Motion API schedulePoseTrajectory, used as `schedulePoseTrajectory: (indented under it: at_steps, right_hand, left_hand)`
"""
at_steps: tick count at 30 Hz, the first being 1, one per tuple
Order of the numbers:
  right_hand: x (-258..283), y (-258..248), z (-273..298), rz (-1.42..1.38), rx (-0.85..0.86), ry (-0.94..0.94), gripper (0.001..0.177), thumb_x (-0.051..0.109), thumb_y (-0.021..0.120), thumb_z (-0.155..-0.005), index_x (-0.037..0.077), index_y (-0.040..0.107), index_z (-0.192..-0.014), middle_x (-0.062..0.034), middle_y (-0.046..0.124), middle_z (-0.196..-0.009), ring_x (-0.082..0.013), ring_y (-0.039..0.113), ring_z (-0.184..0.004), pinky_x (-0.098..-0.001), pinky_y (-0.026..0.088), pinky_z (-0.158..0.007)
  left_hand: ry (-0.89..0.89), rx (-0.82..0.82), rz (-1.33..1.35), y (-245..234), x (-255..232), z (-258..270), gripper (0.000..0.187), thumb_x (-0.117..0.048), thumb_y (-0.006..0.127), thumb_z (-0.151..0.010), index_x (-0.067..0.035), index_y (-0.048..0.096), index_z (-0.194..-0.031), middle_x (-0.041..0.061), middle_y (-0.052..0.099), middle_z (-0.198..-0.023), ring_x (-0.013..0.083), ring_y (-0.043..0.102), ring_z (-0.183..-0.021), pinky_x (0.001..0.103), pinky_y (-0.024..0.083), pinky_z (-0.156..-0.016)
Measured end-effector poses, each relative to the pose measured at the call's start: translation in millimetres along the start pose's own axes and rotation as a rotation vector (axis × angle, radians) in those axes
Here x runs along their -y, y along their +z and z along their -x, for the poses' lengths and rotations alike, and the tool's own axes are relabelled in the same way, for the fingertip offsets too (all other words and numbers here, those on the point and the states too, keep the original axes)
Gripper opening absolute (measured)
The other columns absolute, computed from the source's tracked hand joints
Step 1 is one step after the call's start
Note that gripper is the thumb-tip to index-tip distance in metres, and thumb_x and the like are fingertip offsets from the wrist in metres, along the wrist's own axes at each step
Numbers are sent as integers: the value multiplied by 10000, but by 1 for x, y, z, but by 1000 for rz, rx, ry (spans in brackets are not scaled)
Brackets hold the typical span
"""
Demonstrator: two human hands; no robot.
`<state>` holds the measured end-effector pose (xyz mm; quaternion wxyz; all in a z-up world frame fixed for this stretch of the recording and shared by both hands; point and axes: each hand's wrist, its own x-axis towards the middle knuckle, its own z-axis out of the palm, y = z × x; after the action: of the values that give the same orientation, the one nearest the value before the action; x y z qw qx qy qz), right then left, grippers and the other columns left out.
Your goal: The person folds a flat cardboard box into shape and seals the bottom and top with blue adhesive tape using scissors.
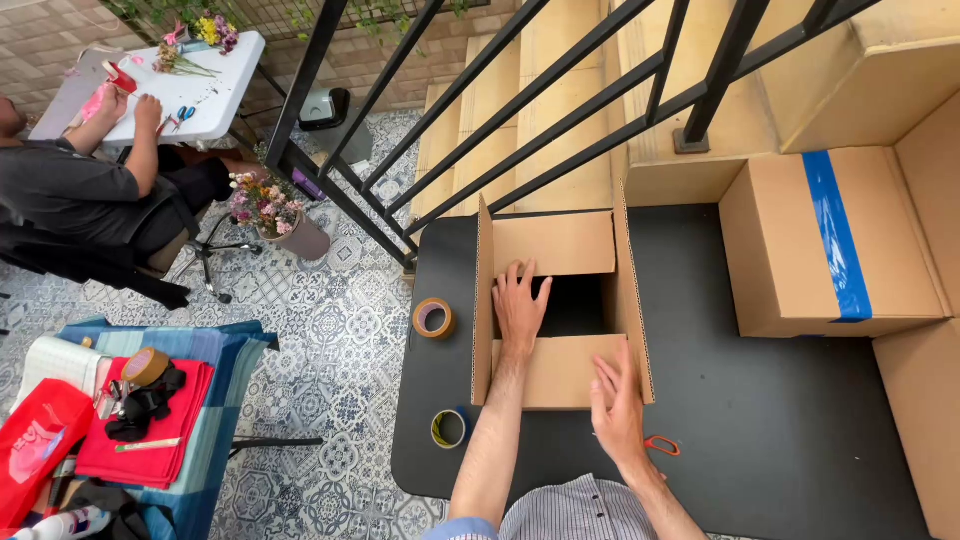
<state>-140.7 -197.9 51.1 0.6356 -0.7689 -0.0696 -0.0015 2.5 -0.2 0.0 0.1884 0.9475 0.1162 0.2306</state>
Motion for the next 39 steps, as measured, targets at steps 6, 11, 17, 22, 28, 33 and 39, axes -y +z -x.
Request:
schedulePoseTrajectory:
  at_steps: [6,11,17,22,28,33,39]
  right_hand:
    - [35,-23,25,77,-56,-511,356,145,418,-1036,-12,683,-1216,-157,700,-1291,-272,687,-1207,-359,595,-1000]
    - [82,-54,-18,21,-409,-325,418,150,314,-1099,-47,518,-1405,-196,562,-1437,-308,560,-1286,-442,462,-1129]
    - [68,-61,-55,-93,97,86,664,354,378,-1042,74,264,-1632,-265,267,-1661,-456,197,-1539,-616,175,-1234]
    - [82,-52,-58,-116,193,130,676,280,418,-1021,119,232,-1650,-194,203,-1710,-386,137,-1570,-537,128,-1263]
    - [56,-49,-63,27,231,128,689,243,469,-1006,163,246,-1653,-192,222,-1704,-412,187,-1557,-569,171,-1257]
    - [65,-55,-63,94,260,125,722,282,487,-988,159,239,-1655,-242,216,-1690,-466,178,-1543,-616,157,-1242]
    - [65,-56,-63,-34,239,166,710,306,430,-993,158,229,-1658,-156,206,-1721,-367,135,-1575,-540,141,-1258]
  left_hand:
    - [17,-21,-9,4,-2,-3,397,-311,632,-967,-146,646,-1328,106,587,-1301,330,544,-1047,467,468,-831]
    - [10,13,-17,-12,-13,0,386,-256,605,-979,-123,625,-1340,116,573,-1324,319,535,-1060,461,463,-832]
    - [-25,120,254,-124,-63,18,408,-224,583,-1034,-93,596,-1420,160,515,-1424,322,520,-1323,441,477,-1018]
    - [-42,-33,370,-211,-49,40,539,-107,622,-960,-179,534,-1487,176,516,-1445,384,503,-1360,517,400,-1124]
    - [-361,386,934,-220,-17,56,719,-109,410,-1009,-123,115,-1664,276,165,-1681,437,135,-1553,575,136,-1254]
    - [-367,303,804,-206,-20,55,731,10,296,-940,-124,197,-1651,206,248,-1682,368,234,-1546,511,204,-1256]
    - [-52,215,-81,-187,-60,43,616,-238,532,-1021,-137,346,-1598,190,324,-1636,404,300,-1504,599,303,-1161]
